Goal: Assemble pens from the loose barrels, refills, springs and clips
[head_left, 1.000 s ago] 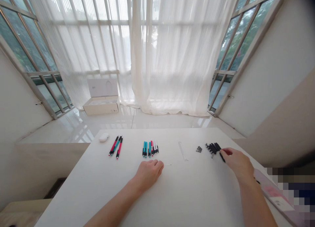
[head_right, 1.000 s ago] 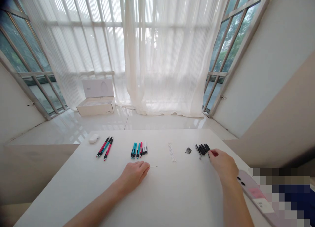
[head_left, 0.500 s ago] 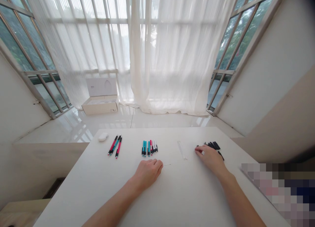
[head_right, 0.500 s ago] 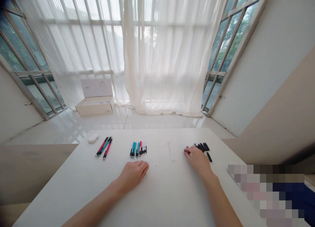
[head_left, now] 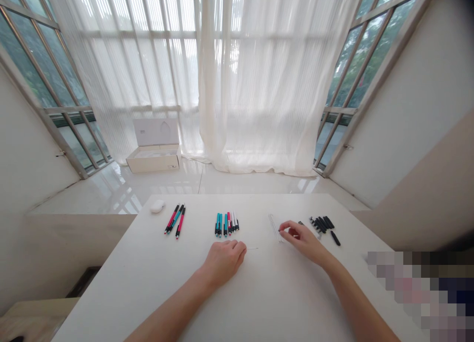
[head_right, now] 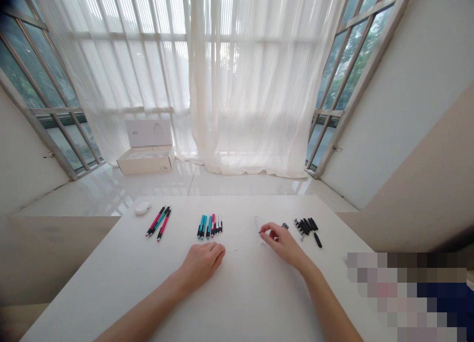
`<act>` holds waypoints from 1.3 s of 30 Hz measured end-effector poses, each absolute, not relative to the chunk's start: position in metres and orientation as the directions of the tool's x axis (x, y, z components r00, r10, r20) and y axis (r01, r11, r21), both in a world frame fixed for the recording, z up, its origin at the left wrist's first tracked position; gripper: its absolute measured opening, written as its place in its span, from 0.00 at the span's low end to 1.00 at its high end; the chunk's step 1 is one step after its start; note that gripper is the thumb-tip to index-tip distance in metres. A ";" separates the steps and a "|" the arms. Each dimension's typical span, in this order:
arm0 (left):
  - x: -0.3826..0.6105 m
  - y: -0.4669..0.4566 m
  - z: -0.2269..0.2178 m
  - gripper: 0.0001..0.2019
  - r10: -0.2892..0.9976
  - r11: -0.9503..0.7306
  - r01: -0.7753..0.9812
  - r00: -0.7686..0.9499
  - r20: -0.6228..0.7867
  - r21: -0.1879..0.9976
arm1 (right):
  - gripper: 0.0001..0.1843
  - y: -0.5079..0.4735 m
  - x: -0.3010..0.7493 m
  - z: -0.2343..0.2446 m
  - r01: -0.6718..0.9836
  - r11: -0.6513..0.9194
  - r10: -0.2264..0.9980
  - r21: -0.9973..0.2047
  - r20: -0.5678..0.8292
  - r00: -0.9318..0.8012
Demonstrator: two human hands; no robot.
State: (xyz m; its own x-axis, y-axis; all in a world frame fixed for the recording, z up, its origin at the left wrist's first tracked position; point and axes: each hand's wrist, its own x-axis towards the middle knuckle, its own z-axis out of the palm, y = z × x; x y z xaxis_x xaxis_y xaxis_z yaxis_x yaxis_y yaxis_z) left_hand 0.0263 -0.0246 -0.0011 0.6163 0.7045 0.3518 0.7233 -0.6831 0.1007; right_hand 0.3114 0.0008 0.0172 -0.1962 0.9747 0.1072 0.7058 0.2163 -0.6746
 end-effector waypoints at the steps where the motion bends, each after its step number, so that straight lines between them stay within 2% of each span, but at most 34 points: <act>1: 0.026 -0.025 -0.001 0.10 0.705 -0.682 0.724 0.612 0.359 0.103 | 0.15 -0.003 0.300 0.019 0.641 0.226 0.962 -0.733 0.064 -0.265; 3: 0.027 -0.025 0.000 0.10 0.704 -0.680 0.725 0.604 0.374 0.110 | 0.14 -0.011 0.277 0.021 0.564 0.239 0.929 -0.791 0.017 -0.370; 6: 0.026 -0.025 0.001 0.11 0.703 -0.678 0.724 0.591 0.395 0.123 | 0.13 -0.020 0.257 0.022 0.530 0.264 0.907 -0.806 0.020 -0.421; 20: 0.026 -0.024 0.001 0.10 0.699 -0.688 0.718 0.615 0.364 0.107 | 0.13 -0.022 0.250 0.020 0.543 0.300 0.921 -0.784 0.090 -0.378; 25: 0.027 -0.026 0.001 0.10 0.681 -0.702 0.711 0.650 0.339 0.048 | 0.13 -0.022 0.242 0.014 0.566 0.360 0.911 -0.742 0.147 -0.386; 34: 0.028 -0.028 0.002 0.05 0.649 -0.744 0.668 0.726 0.228 -0.009 | 0.08 -0.027 0.227 0.009 0.524 0.325 0.905 -0.787 0.098 -0.414; 39: 0.028 -0.027 -0.001 0.05 0.664 -0.734 0.679 0.715 0.219 0.010 | 0.10 -0.023 0.237 0.017 0.525 0.327 0.907 -0.786 0.107 -0.406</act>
State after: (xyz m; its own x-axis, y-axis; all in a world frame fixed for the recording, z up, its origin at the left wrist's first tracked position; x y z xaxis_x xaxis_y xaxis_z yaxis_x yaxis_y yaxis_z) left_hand 0.0283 -0.0272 -0.0011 0.7146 0.6643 0.2192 0.6792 -0.7339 0.0096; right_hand 0.2371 -0.0227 0.0175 -0.4065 0.9074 0.1065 0.5250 0.3274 -0.7856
